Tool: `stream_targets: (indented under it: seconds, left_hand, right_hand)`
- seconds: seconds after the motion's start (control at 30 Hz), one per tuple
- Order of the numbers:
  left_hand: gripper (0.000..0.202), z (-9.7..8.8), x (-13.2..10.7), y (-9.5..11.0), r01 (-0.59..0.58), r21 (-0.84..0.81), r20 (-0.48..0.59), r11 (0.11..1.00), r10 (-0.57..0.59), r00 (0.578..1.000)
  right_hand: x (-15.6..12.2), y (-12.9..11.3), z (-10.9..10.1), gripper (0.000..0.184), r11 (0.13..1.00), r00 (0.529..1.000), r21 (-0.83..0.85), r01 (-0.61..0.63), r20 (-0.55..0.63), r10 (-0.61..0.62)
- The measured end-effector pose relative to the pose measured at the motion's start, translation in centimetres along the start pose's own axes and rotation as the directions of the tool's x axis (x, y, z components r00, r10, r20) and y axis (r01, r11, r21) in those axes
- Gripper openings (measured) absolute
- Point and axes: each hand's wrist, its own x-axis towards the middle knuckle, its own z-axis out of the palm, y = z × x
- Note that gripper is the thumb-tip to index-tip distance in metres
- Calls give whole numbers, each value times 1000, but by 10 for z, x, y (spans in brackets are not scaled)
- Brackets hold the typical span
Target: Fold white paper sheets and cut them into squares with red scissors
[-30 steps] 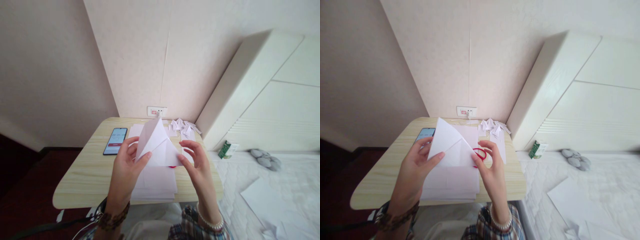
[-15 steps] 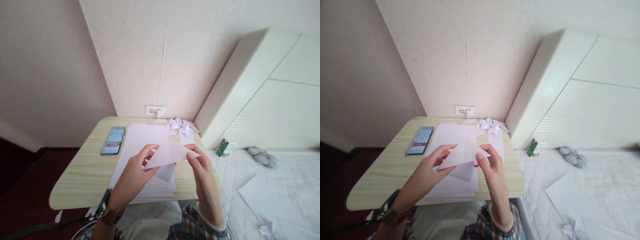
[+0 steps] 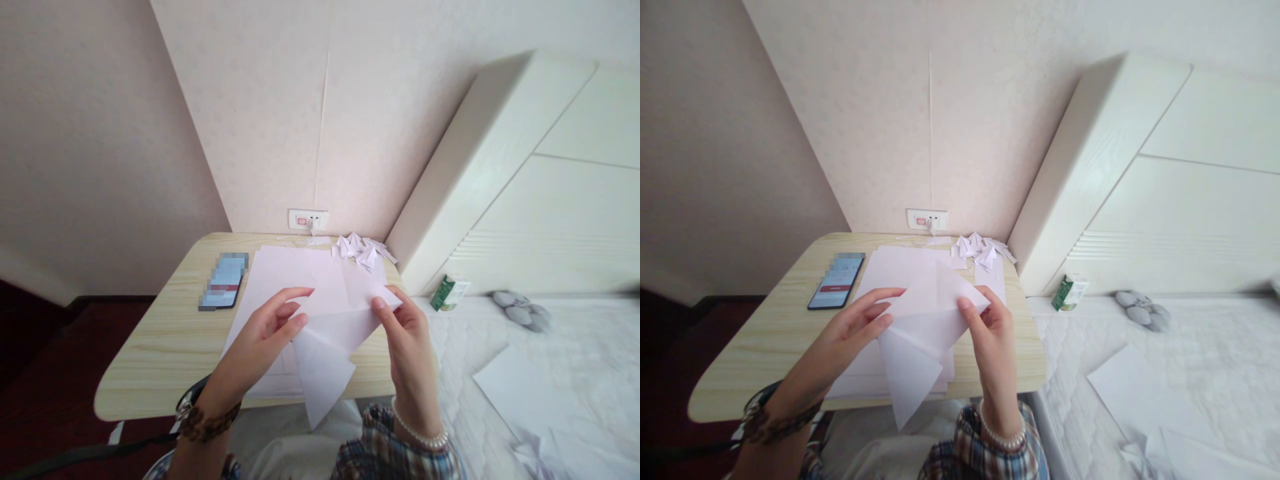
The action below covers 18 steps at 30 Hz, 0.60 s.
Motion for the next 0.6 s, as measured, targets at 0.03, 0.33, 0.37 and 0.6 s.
stream_targets:
  seconds: [0.03, 0.33, 0.37, 0.6]
  left_hand:
    - [29, 0, 0, 0, -13, 27, -24, 1000, 13, 1000]
    - [19, -2, 2, 0, -22, 31, 14, 999, 22, 1000]
    - [19, -2, 2, -1, -19, 39, -23, 999, 20, 1000]
    - [29, -5, 6, -6, -20, -36, -275, 999, 9, 961]
  right_hand:
    - [0, 1, 0, 17, 1000, 1000, -1, -2, -6, 2]
    - [0, 1, 5, 19, 999, 999, 13, -29, -41, 30]
    - [0, 0, 5, 18, 999, 999, 25, -26, -29, 27]
    - [0, 3, 7, 19, 989, 955, 91, -116, 284, 86]
